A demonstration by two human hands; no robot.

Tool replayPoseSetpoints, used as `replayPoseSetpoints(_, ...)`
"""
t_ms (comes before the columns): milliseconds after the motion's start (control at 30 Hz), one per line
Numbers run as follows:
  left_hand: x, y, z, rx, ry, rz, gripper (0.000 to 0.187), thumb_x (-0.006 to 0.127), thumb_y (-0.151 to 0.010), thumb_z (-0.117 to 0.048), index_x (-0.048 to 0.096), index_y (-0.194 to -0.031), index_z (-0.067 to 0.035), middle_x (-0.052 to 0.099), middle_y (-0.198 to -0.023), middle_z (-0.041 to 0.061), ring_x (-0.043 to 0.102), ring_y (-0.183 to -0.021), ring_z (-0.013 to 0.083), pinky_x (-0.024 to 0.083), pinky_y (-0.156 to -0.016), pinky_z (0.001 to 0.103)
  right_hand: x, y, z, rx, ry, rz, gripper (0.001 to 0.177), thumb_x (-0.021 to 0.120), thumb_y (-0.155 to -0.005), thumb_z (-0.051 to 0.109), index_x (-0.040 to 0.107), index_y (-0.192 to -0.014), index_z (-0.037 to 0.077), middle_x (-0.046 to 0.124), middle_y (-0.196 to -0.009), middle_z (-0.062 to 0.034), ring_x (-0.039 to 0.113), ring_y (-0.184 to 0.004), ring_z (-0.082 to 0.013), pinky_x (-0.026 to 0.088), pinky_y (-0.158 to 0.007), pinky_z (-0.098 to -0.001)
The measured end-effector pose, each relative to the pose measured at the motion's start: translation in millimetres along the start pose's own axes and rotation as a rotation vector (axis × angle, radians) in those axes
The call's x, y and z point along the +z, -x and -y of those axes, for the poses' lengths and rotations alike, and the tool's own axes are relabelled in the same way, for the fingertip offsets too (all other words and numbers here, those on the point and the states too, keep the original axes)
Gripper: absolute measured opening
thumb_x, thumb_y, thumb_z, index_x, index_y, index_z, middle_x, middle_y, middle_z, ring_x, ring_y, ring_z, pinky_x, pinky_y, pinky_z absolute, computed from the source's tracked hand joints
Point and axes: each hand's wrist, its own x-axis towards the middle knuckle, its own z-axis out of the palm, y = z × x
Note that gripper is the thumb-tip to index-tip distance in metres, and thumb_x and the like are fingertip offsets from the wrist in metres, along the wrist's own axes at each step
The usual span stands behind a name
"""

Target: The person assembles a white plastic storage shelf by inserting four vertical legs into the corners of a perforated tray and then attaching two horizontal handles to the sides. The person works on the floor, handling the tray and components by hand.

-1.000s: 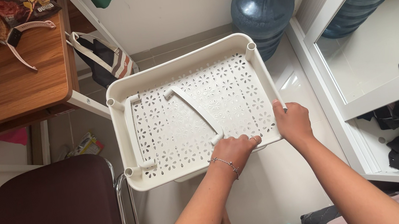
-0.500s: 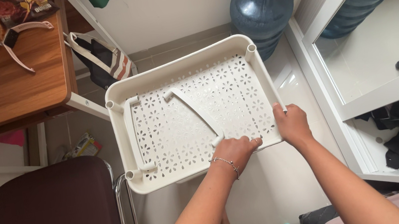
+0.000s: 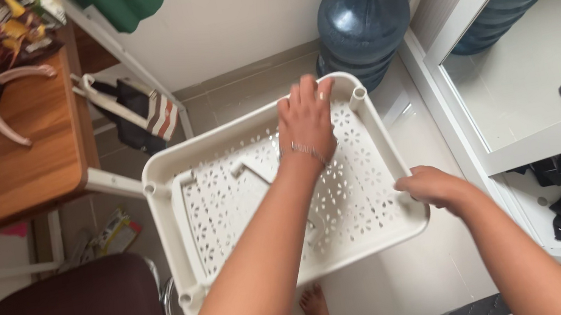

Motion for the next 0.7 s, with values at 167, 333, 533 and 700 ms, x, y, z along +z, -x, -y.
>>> replayPoseSetpoints(167,-1,-72,0,0.237,-0.022,0.276,0.083,0.090,-0.066,-0.024,0.052,-0.138,-0.038,0.047,-0.134,-0.001,0.048,-0.124,0.0225,0.038,-0.097,0.045,-46,-36,33,-0.051,-0.776,0.097,0.047,0.048,-0.098,0.043,0.054,-0.135,0.015,0.061,-0.127,-0.0113,0.062,-0.106,-0.0311,0.052,-0.090,-0.0481)
replayPoseSetpoints(333,33,-108,-6,0.397,-0.067,0.583,0.045,0.081,-0.077,-0.022,0.070,-0.118,-0.037,0.063,-0.125,-0.006,0.060,-0.119,0.0216,0.047,-0.096,0.049,-36,-159,56,-0.045,-1.176,0.308,0.031,0.051,-0.103,0.026,0.063,-0.122,0.003,0.068,-0.115,-0.0192,0.066,-0.104,-0.0296,0.058,-0.093,-0.0481)
replayPoseSetpoints(533,67,-116,-2,0.641,-0.055,0.529,0.027,0.064,-0.089,-0.011,0.077,-0.104,-0.028,0.076,-0.107,0.003,0.072,-0.102,0.0276,0.058,-0.081,0.042,-24,-234,70,0.097,-1.298,0.415,0.029,0.056,-0.100,0.025,0.065,-0.112,0.000,0.072,-0.104,-0.0176,0.070,-0.095,-0.0267,0.060,-0.084,-0.0485)
replayPoseSetpoints(700,77,-119,-23,0.708,-0.136,0.696,0.019,0.061,-0.093,-0.014,0.078,-0.100,-0.019,0.075,-0.110,0.004,0.071,-0.108,0.0258,0.054,-0.093,0.042,-23,-227,76,0.080,-1.349,0.412,0.027,0.057,-0.098,0.019,0.065,-0.112,-0.003,0.072,-0.103,-0.0189,0.072,-0.092,-0.0266,0.062,-0.081,-0.0474)
